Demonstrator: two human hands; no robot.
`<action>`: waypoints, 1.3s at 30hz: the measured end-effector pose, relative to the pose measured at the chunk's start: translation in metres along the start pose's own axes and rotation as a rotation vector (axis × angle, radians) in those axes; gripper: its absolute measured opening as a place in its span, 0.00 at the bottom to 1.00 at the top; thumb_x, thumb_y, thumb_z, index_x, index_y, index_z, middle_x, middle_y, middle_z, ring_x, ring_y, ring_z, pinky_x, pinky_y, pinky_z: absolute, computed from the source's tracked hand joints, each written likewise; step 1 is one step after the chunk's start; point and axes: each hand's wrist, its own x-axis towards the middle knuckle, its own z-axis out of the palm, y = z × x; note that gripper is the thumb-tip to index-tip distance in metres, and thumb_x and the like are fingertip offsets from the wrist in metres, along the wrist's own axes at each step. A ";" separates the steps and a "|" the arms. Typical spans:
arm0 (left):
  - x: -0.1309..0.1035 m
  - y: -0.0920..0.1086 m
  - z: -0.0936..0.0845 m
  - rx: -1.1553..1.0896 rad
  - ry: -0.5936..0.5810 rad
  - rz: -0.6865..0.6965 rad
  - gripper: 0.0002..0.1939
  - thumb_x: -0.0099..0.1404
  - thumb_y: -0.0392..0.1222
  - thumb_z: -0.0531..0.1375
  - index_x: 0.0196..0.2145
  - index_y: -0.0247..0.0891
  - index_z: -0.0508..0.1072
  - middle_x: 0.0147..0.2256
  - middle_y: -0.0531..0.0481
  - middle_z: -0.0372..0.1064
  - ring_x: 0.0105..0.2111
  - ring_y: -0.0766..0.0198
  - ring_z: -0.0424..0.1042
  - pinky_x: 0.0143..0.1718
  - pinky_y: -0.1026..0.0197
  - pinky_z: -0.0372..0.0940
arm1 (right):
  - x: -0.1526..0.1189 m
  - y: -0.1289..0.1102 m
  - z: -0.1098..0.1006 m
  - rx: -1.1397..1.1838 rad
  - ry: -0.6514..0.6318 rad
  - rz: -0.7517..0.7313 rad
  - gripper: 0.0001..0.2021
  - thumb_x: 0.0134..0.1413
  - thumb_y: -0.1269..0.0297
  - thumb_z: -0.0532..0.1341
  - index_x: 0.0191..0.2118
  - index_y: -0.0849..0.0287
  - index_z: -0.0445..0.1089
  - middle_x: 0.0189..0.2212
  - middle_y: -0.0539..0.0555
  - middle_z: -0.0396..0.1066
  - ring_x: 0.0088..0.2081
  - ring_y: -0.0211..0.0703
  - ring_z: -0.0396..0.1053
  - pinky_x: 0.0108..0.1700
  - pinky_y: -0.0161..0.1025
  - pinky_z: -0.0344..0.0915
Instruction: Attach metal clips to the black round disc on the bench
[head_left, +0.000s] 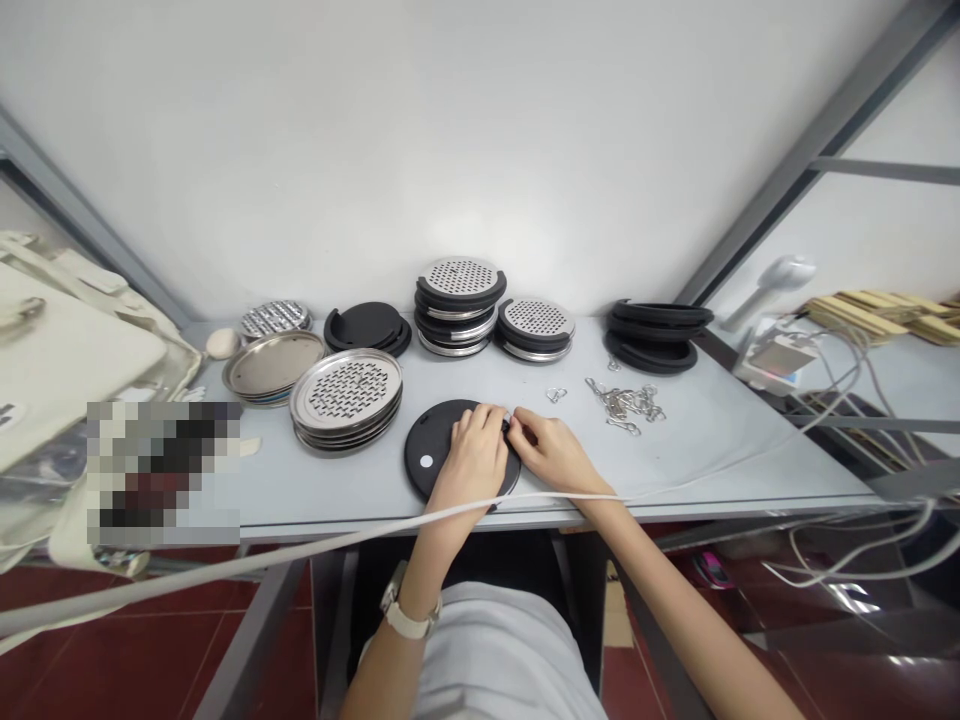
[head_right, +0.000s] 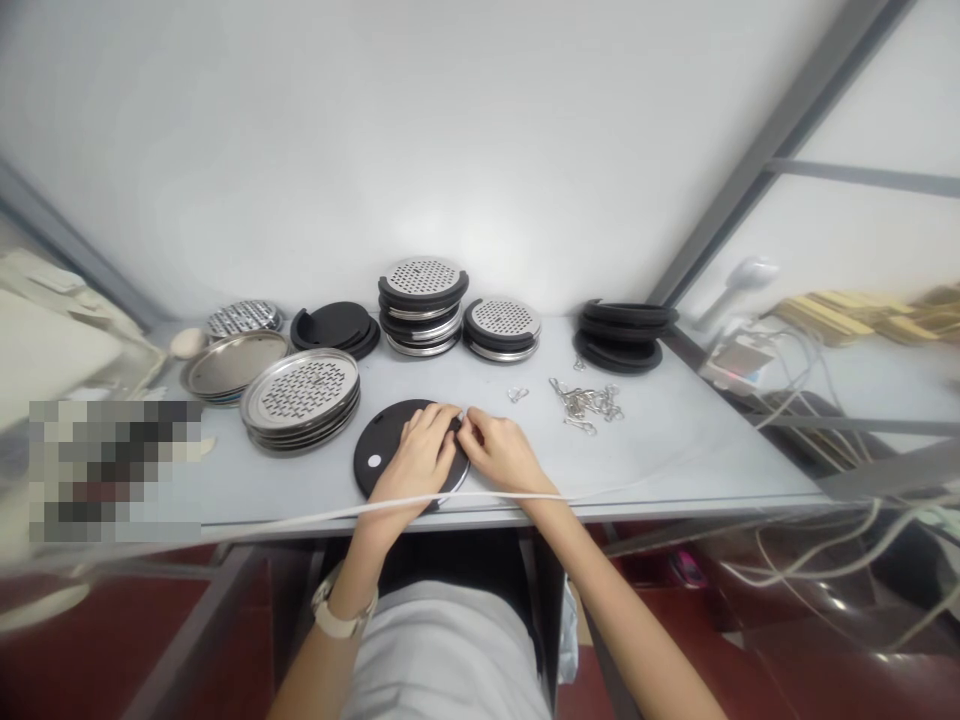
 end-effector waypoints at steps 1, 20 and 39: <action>0.000 0.000 0.000 -0.001 0.000 -0.003 0.13 0.68 0.34 0.45 0.48 0.41 0.61 0.47 0.48 0.62 0.47 0.60 0.61 0.52 0.55 0.56 | 0.000 0.000 0.000 0.001 0.001 0.001 0.11 0.60 0.63 0.48 0.27 0.56 0.60 0.19 0.47 0.63 0.20 0.36 0.58 0.26 0.31 0.50; -0.001 0.000 0.000 -0.021 -0.005 -0.020 0.14 0.69 0.35 0.44 0.50 0.42 0.61 0.48 0.48 0.62 0.48 0.60 0.61 0.53 0.55 0.55 | -0.001 0.000 0.000 -0.022 0.020 0.018 0.12 0.60 0.62 0.47 0.27 0.56 0.60 0.19 0.48 0.64 0.19 0.36 0.59 0.25 0.32 0.50; -0.002 -0.002 0.004 0.014 0.001 -0.021 0.16 0.69 0.35 0.42 0.52 0.40 0.58 0.50 0.46 0.61 0.52 0.59 0.59 0.56 0.54 0.52 | 0.001 0.001 0.001 -0.037 -0.009 0.001 0.14 0.64 0.61 0.45 0.31 0.56 0.63 0.22 0.50 0.68 0.23 0.39 0.64 0.28 0.33 0.52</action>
